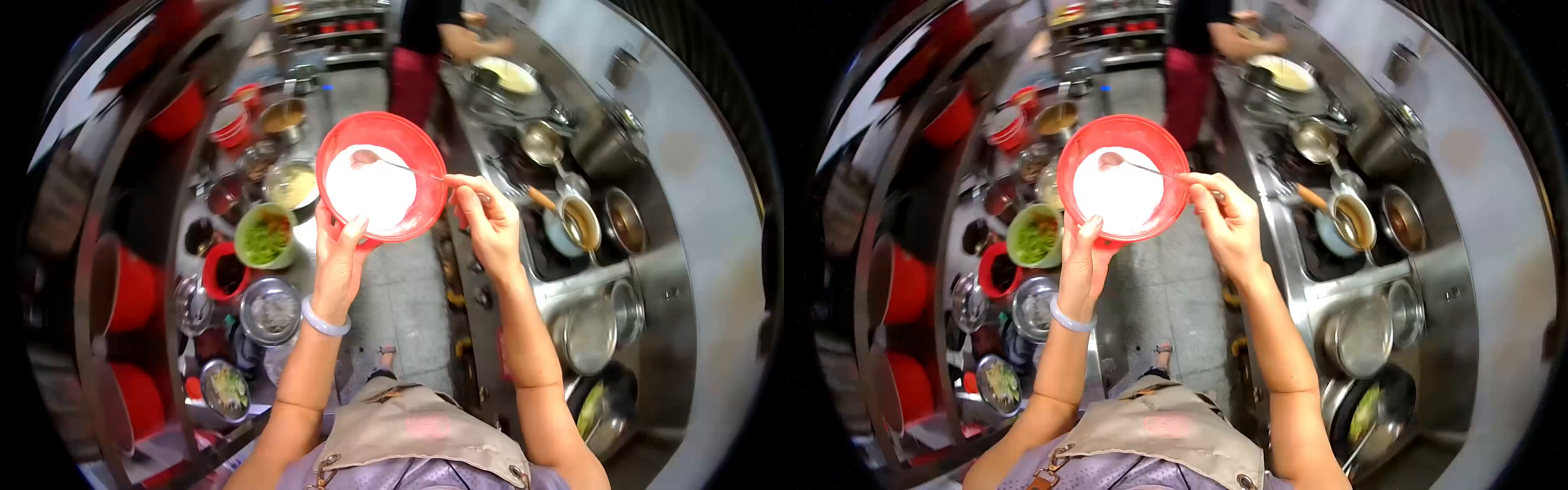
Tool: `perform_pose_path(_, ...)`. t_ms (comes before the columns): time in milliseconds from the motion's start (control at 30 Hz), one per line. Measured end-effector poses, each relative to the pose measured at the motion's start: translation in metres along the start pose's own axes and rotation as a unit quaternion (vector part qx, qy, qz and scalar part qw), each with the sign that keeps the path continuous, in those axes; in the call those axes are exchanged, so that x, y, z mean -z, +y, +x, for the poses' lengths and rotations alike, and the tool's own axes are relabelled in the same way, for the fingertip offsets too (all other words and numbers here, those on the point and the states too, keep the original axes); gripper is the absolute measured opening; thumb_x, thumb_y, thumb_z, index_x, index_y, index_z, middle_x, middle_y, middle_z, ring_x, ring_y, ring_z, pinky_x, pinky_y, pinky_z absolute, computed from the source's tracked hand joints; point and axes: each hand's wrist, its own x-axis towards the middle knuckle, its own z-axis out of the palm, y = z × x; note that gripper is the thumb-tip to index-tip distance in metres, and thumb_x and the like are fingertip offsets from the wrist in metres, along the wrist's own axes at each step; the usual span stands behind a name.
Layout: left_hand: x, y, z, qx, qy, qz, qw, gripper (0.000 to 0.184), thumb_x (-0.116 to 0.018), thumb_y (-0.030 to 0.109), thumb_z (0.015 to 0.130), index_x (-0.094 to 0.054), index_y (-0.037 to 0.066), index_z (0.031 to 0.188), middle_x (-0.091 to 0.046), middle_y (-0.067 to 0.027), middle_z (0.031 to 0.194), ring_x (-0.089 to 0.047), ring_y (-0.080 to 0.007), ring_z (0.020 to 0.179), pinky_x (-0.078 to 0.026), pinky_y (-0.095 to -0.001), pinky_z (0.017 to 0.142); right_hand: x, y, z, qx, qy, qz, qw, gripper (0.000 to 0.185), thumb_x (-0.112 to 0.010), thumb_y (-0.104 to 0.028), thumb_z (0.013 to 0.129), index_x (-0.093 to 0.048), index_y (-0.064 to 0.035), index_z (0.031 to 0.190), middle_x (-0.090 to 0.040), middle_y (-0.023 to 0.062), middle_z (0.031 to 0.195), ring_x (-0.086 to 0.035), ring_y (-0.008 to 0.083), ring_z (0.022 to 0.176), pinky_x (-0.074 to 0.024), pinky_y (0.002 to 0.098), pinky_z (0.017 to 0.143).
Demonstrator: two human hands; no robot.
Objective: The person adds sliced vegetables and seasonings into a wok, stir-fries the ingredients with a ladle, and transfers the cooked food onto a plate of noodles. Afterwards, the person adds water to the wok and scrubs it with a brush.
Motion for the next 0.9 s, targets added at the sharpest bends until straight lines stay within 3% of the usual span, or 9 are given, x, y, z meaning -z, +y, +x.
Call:
perform_pose_path(200,-0.098,-0.105,-0.032,0.183,-0.195,0.018,0.963,0.067,-0.061,0.017,0.08,-0.025,0.009,0.136,-0.04,-0.0124,0.13,-0.047,-0.025,0.116,-0.049,-0.0415,0.087,0.156,-0.038,-0.153,-0.021,0.236,-0.166,0.957,0.016,-0.052,-0.01,0.092,-0.063,0.0,0.098,-0.059,0.0028,0.081,-0.055,0.0079,0.071,-0.0434,0.02,0.061)
perform_pose_path(267,-0.131,-0.138,-0.054,0.213,-0.256,0.038,0.942,0.072,-0.065,0.018,0.078,-0.024,0.009,0.136,-0.04,-0.0128,0.13,-0.047,-0.0249,0.116,-0.051,-0.0403,0.086,0.181,-0.06,-0.214,-0.064,0.313,-0.144,0.936,0.018,-0.051,-0.012,0.093,-0.062,0.0003,0.098,-0.059,0.0037,0.078,-0.055,0.0083,0.069,-0.0443,0.0206,0.06)
perform_pose_path(300,-0.151,-0.147,-0.067,0.264,-0.281,-0.006,0.923,0.076,-0.066,0.009,0.077,-0.019,0.01,0.137,-0.042,-0.0133,0.127,-0.049,-0.0236,0.112,-0.051,-0.0353,0.083,0.188,-0.076,-0.238,-0.101,0.352,-0.143,0.92,0.019,-0.05,-0.014,0.094,-0.061,0.0008,0.098,-0.059,0.0039,0.075,-0.055,0.0085,0.067,-0.045,0.0209,0.059)
perform_pose_path(533,-0.241,-0.24,-0.168,0.383,-0.434,-0.053,0.813,0.074,-0.064,0.01,0.077,-0.021,0.015,0.137,-0.041,-0.0127,0.128,-0.047,-0.0249,0.114,-0.05,-0.0368,0.084,0.23,-0.117,-0.389,-0.153,0.571,-0.05,0.805,0.024,-0.047,-0.018,0.094,-0.058,0.0028,0.092,-0.059,0.0085,0.07,-0.056,0.0112,0.054,-0.0472,0.0232,0.049)
perform_pose_path(633,-0.263,-0.257,-0.211,0.456,-0.458,-0.05,0.761,0.07,-0.064,0.011,0.078,-0.023,0.015,0.135,-0.044,-0.0116,0.125,-0.05,-0.0222,0.11,-0.052,-0.0367,0.079,0.231,-0.123,-0.429,-0.166,0.638,0.014,0.752,0.026,-0.048,-0.021,0.093,-0.057,0.0038,0.093,-0.06,0.0103,0.07,-0.057,0.0141,0.053,-0.0489,0.0249,0.048)
perform_pose_path(733,-0.277,-0.27,-0.245,0.501,-0.468,-0.054,0.726,0.065,-0.062,0.011,0.08,-0.026,0.015,0.133,-0.046,-0.0112,0.122,-0.052,-0.023,0.108,-0.052,-0.0406,0.082,0.229,-0.128,-0.457,-0.136,0.676,0.021,0.724,0.026,-0.048,-0.02,0.093,-0.057,0.0036,0.093,-0.06,0.0114,0.072,-0.059,0.0155,0.056,-0.0505,0.0265,0.052)
perform_pose_path(900,-0.292,-0.291,-0.273,0.549,-0.457,-0.042,0.699,0.062,-0.063,0.013,0.08,-0.027,0.014,0.13,-0.045,-0.0108,0.122,-0.053,-0.0227,0.107,-0.051,-0.0436,0.082,0.243,-0.138,-0.492,-0.117,0.726,0.019,0.678,0.026,-0.048,-0.021,0.093,-0.057,0.0039,0.095,-0.06,0.0117,0.074,-0.059,0.0167,0.059,-0.0512,0.0287,0.056)
